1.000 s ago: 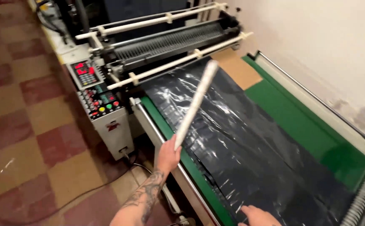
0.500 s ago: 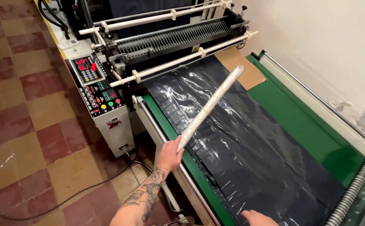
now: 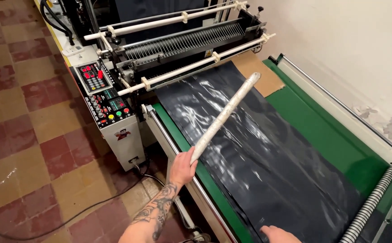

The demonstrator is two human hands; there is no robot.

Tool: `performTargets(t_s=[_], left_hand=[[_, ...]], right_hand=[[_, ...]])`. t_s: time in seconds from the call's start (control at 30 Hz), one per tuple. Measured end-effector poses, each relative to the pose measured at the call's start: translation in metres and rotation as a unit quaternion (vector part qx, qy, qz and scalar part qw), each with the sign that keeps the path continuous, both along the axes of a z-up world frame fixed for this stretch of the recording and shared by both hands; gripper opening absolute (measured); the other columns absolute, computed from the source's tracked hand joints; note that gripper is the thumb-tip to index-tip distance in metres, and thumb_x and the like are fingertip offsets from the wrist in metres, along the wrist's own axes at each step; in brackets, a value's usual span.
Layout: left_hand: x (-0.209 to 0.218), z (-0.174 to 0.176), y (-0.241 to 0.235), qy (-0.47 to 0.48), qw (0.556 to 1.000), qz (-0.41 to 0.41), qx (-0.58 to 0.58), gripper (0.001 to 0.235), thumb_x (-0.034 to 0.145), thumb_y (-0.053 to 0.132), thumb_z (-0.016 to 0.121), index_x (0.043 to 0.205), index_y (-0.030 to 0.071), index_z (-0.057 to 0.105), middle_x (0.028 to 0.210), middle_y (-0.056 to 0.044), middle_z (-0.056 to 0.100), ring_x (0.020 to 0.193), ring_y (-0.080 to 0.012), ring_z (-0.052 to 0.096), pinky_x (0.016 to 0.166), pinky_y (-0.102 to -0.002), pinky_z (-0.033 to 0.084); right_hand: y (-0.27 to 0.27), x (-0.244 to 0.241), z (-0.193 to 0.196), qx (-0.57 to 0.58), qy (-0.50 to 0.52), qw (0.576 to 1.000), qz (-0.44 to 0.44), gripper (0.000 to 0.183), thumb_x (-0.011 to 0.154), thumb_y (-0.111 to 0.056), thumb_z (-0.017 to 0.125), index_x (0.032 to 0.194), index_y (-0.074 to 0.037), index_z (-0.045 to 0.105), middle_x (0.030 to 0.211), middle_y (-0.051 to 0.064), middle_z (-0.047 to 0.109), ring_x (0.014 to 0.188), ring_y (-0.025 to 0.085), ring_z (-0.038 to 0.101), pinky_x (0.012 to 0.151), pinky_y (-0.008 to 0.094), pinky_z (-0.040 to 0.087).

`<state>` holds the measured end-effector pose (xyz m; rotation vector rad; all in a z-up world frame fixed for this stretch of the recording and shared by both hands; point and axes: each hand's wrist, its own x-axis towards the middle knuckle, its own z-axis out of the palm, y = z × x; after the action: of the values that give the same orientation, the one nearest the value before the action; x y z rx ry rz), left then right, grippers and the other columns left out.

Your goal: Using a plastic tube to smooth and guide black plastic bags on a conveyor belt of a bag-making machine.

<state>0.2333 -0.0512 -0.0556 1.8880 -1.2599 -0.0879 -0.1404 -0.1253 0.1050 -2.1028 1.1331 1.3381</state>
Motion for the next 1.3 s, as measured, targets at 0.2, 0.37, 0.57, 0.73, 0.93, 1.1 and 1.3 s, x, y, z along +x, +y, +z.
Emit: performTargets(t_s=[0.2, 0.37, 0.57, 0.73, 0.93, 1.1, 1.3], left_hand=[[-0.001, 0.007, 0.001, 0.010, 1.000, 0.003, 0.024, 0.058, 0.098, 0.035, 0.053, 0.149, 0.007, 0.047, 0.123, -0.016, 0.066, 0.111, -0.0355, 0.058, 0.092, -0.052, 0.051], [0.000, 0.003, 0.001, 0.000, 1.000, 0.000, 0.018, 0.059, 0.098, 0.034, 0.054, 0.149, 0.006, 0.047, 0.123, -0.016, 0.066, 0.109, -0.0364, 0.058, 0.091, -0.052, 0.051], [0.001, -0.003, -0.001, -0.005, 1.000, -0.003, 0.000, 0.058, 0.098, 0.033, 0.055, 0.149, 0.006, 0.047, 0.119, -0.017, 0.067, 0.106, -0.0373, 0.059, 0.089, -0.052, 0.051], [0.001, -0.006, -0.001, -0.003, 1.000, 0.004, 0.001, 0.058, 0.097, 0.033, 0.056, 0.148, 0.007, 0.048, 0.123, -0.016, 0.067, 0.109, -0.0370, 0.058, 0.092, -0.051, 0.051], [0.001, -0.004, 0.000, -0.014, 1.000, 0.003, -0.015, 0.058, 0.097, 0.033, 0.056, 0.148, 0.007, 0.049, 0.121, -0.015, 0.066, 0.107, -0.0362, 0.058, 0.090, -0.051, 0.052], [0.000, -0.004, 0.000, -0.012, 1.000, 0.004, -0.009, 0.058, 0.097, 0.033, 0.056, 0.148, 0.007, 0.049, 0.120, -0.016, 0.067, 0.106, -0.0359, 0.059, 0.090, -0.051, 0.052], [0.001, -0.007, -0.001, -0.018, 1.000, 0.000, -0.018, 0.057, 0.097, 0.032, 0.055, 0.147, 0.005, 0.049, 0.117, -0.015, 0.067, 0.105, -0.0365, 0.059, 0.092, -0.051, 0.050]], right_hand=[[0.002, -0.005, -0.004, -0.013, -0.031, 0.999, 0.017, 0.071, 0.083, -0.073, 0.065, 0.136, -0.029, 0.047, 0.119, -0.002, 0.053, 0.101, 0.017, 0.062, 0.086, 0.033, 0.049], [-0.003, -0.013, -0.018, -0.006, -0.043, 0.999, 0.020, 0.060, 0.086, -0.059, 0.060, 0.139, -0.033, 0.048, 0.124, -0.001, 0.055, 0.108, 0.016, 0.063, 0.091, 0.032, 0.050], [0.000, -0.007, -0.008, -0.007, -0.025, 1.000, 0.008, 0.076, 0.081, -0.079, 0.062, 0.143, -0.037, 0.046, 0.127, -0.004, 0.053, 0.107, 0.019, 0.063, 0.090, 0.034, 0.049], [0.006, 0.006, 0.015, 0.018, -0.011, 1.000, -0.001, 0.077, 0.081, -0.078, 0.072, 0.140, -0.034, 0.047, 0.133, -0.002, 0.053, 0.108, 0.016, 0.064, 0.090, 0.030, 0.051], [-0.004, -0.012, -0.023, 0.002, -0.025, 0.999, 0.020, 0.072, 0.084, -0.072, 0.066, 0.141, -0.033, 0.045, 0.124, -0.001, 0.052, 0.106, 0.018, 0.063, 0.089, 0.033, 0.049], [-0.007, -0.023, -0.038, -0.018, -0.040, 0.999, 0.032, 0.078, 0.080, -0.080, 0.065, 0.138, -0.033, 0.047, 0.129, -0.002, 0.055, 0.110, 0.019, 0.064, 0.093, 0.035, 0.051], [0.005, -0.005, -0.009, -0.003, -0.017, 1.000, 0.015, 0.094, 0.076, -0.088, 0.071, 0.145, -0.030, 0.042, 0.139, -0.001, 0.053, 0.115, 0.019, 0.064, 0.097, 0.033, 0.052]])
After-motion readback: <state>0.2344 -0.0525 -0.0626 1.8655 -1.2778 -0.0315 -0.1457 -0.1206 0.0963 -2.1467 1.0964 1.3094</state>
